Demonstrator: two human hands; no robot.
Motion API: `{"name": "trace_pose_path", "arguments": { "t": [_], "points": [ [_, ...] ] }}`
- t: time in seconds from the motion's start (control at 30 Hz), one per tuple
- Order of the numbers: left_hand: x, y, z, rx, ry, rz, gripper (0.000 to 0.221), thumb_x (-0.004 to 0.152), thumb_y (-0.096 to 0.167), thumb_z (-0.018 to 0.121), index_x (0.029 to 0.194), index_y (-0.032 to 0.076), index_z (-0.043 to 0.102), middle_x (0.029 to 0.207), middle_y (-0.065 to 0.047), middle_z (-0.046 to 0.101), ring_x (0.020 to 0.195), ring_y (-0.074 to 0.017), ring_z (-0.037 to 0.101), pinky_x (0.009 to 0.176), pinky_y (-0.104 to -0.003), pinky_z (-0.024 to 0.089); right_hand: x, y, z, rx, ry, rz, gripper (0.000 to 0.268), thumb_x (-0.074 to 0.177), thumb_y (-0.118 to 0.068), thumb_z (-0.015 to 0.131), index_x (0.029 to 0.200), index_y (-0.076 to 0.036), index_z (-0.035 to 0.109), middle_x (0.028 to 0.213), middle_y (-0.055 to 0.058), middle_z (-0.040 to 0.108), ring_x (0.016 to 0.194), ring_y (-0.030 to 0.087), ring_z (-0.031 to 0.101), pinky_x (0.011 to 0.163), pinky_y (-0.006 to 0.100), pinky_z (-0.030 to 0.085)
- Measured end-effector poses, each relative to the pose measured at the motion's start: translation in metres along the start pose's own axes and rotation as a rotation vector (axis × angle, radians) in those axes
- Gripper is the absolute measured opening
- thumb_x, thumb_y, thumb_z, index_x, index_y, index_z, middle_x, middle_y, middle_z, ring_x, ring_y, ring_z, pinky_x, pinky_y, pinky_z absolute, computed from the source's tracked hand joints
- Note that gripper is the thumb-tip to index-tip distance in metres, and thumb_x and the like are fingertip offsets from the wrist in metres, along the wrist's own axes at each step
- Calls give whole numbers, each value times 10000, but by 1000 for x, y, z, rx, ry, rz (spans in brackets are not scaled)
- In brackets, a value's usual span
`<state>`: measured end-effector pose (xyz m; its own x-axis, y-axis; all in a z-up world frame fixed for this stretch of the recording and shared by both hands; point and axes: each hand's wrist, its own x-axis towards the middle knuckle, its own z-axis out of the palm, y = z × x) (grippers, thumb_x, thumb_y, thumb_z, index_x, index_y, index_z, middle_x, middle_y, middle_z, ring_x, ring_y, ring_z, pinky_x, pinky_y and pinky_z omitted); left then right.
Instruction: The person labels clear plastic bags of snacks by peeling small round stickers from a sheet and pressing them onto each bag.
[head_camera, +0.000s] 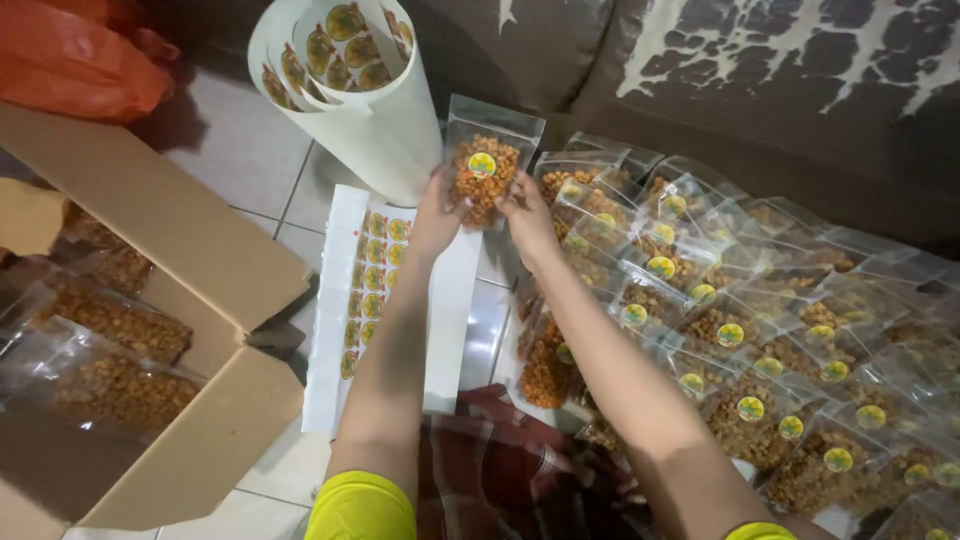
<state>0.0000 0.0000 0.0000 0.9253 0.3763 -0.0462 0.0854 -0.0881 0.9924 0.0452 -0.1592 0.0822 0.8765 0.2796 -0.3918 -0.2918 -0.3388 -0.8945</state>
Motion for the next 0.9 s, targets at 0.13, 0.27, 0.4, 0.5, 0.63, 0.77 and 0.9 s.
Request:
{"name": "trace_pose_path", "arguments": {
  "t": [0.13, 0.27, 0.4, 0.5, 0.63, 0.77, 0.9],
  "points": [
    [19, -35, 12, 36, -8, -27, 696, 957, 139, 694, 1568, 124, 362, 1519, -187, 505, 1438, -353, 428, 1223, -506, 334, 0, -9, 7, 107, -50, -21, 732, 1047, -185, 585, 1626, -46, 160, 1645, 265, 211, 1528, 415, 207, 1222, 545, 250],
    [21, -20, 19, 99, -19, -78, 719, 967, 228, 685, 1590, 178, 330, 1551, -153, 482, 1452, -350, 411, 1239, -520, 299, -9, -10, 14, 76, -2, 22, 810, 1020, -175, 607, 1631, -40, 92, 1667, 270, 134, 1542, 401, 181, 1241, 558, 202],
    [29, -29, 26, 211, -48, -133, 700, 988, 286, 654, 1594, 308, 305, 1558, -119, 479, 1450, -335, 422, 1236, -512, 316, -3, -1, 17, -57, 52, 137, 872, 989, -327, 657, 1647, -124, 123, 1679, 203, 165, 1536, 361, 219, 1229, 553, 211],
    [24, -24, 29, 212, -28, -67, 697, 990, 236, 641, 1602, 277, 310, 1558, -164, 467, 1455, -370, 408, 1234, -514, 302, -14, -6, 21, -61, 73, 162, 866, 971, -339, 661, 1645, -134, 158, 1678, 210, 190, 1533, 367, 235, 1228, 548, 229],
    [17, -5, 38, 243, 36, 52, 715, 993, 147, 625, 1620, 190, 285, 1545, -251, 455, 1454, -429, 395, 1232, -538, 291, -36, -32, 19, -41, 52, 157, 815, 986, -260, 615, 1638, -77, 162, 1672, 256, 170, 1537, 392, 210, 1229, 546, 236],
    [9, -23, 48, 290, 113, 35, 711, 1012, 210, 638, 1618, 153, 270, 1536, -309, 424, 1456, -462, 376, 1228, -553, 297, -27, -13, 10, -69, 27, 151, 840, 974, -261, 645, 1638, -69, 168, 1663, 261, 194, 1525, 391, 243, 1214, 542, 264],
    [-22, 6, 49, 320, 167, -16, 792, 984, 189, 673, 1621, 94, 211, 1535, -356, 358, 1446, -490, 364, 1222, -554, 324, -30, 5, 6, -69, 6, 124, 823, 977, -284, 663, 1640, -110, 206, 1669, 211, 212, 1513, 350, 282, 1195, 508, 312]
  ]
}}
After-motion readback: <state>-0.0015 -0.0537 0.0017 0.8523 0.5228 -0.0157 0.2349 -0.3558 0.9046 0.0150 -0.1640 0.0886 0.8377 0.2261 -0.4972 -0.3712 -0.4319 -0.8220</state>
